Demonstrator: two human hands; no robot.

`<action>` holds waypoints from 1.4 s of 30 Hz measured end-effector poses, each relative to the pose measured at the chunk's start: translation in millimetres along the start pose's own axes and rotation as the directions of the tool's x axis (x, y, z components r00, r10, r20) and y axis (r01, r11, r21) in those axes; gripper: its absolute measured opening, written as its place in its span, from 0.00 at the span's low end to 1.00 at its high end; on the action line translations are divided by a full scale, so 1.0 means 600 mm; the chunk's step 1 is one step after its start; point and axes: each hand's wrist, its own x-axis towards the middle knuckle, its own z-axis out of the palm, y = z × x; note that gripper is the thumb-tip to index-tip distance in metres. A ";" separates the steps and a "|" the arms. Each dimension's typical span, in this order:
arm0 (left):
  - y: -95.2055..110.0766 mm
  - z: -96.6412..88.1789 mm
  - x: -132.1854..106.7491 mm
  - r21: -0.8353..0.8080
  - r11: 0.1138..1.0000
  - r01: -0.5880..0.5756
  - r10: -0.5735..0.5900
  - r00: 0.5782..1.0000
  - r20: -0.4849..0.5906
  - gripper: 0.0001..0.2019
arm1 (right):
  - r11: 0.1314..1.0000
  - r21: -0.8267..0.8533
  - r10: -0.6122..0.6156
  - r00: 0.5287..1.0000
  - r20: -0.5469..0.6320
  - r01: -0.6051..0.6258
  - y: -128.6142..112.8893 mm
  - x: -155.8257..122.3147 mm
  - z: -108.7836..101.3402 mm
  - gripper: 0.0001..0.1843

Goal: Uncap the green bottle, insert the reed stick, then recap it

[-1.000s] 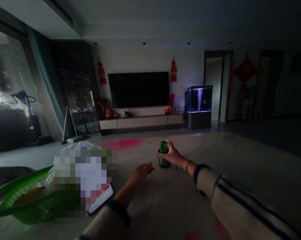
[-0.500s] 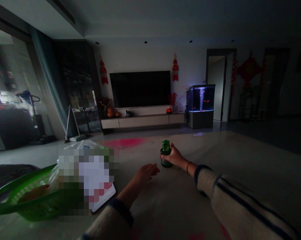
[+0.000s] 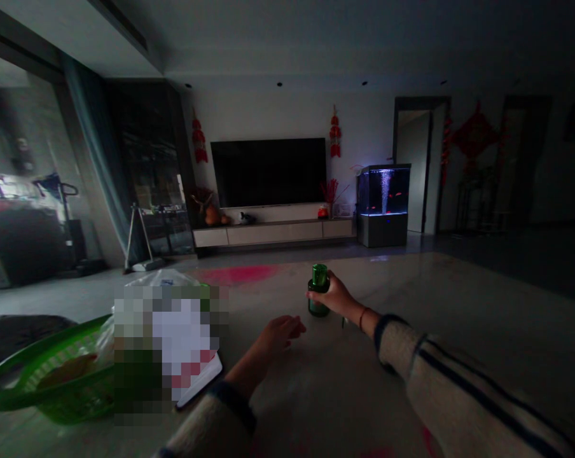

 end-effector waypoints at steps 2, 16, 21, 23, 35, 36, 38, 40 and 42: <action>0.001 0.000 0.000 0.008 1.000 0.004 -0.004 1.000 0.003 0.18 | 1.000 0.013 0.002 1.000 0.006 -0.002 -0.005 0.003 -0.007 0.28; -0.003 -0.004 0.010 0.054 0.999 0.007 -0.008 1.000 0.008 0.16 | 0.982 0.159 0.067 0.971 0.230 -0.106 -0.061 -0.041 -0.070 0.29; 0.000 -0.005 0.005 0.050 0.999 0.003 -0.004 1.000 0.017 0.16 | 0.980 0.153 0.075 0.951 0.300 -0.126 -0.071 -0.081 -0.078 0.28; -0.001 -0.005 0.005 0.057 0.998 -0.001 -0.001 1.000 0.024 0.17 | 0.978 0.155 0.084 0.947 0.309 -0.138 -0.074 -0.096 -0.080 0.29; -0.008 -0.006 0.011 0.063 0.997 -0.041 0.039 0.999 0.037 0.19 | 0.958 0.199 0.099 0.887 0.451 -0.208 -0.101 -0.157 -0.079 0.30; -0.008 -0.005 0.012 0.057 0.997 -0.048 0.046 0.998 0.039 0.19 | 0.965 0.178 0.095 0.889 0.447 -0.193 -0.103 -0.159 -0.080 0.31; -0.009 -0.005 0.012 0.052 0.997 -0.052 0.050 0.998 0.039 0.20 | 0.983 0.125 0.072 0.904 0.422 -0.137 -0.105 -0.160 -0.082 0.33; -0.011 -0.004 0.013 0.052 0.997 -0.053 0.051 0.998 0.046 0.19 | 0.994 0.083 0.034 0.918 0.394 -0.073 -0.106 -0.159 -0.086 0.36; -0.012 -0.002 0.014 0.055 0.996 -0.063 0.060 0.997 0.053 0.19 | 0.997 0.070 0.014 0.924 0.381 -0.044 -0.104 -0.157 -0.090 0.36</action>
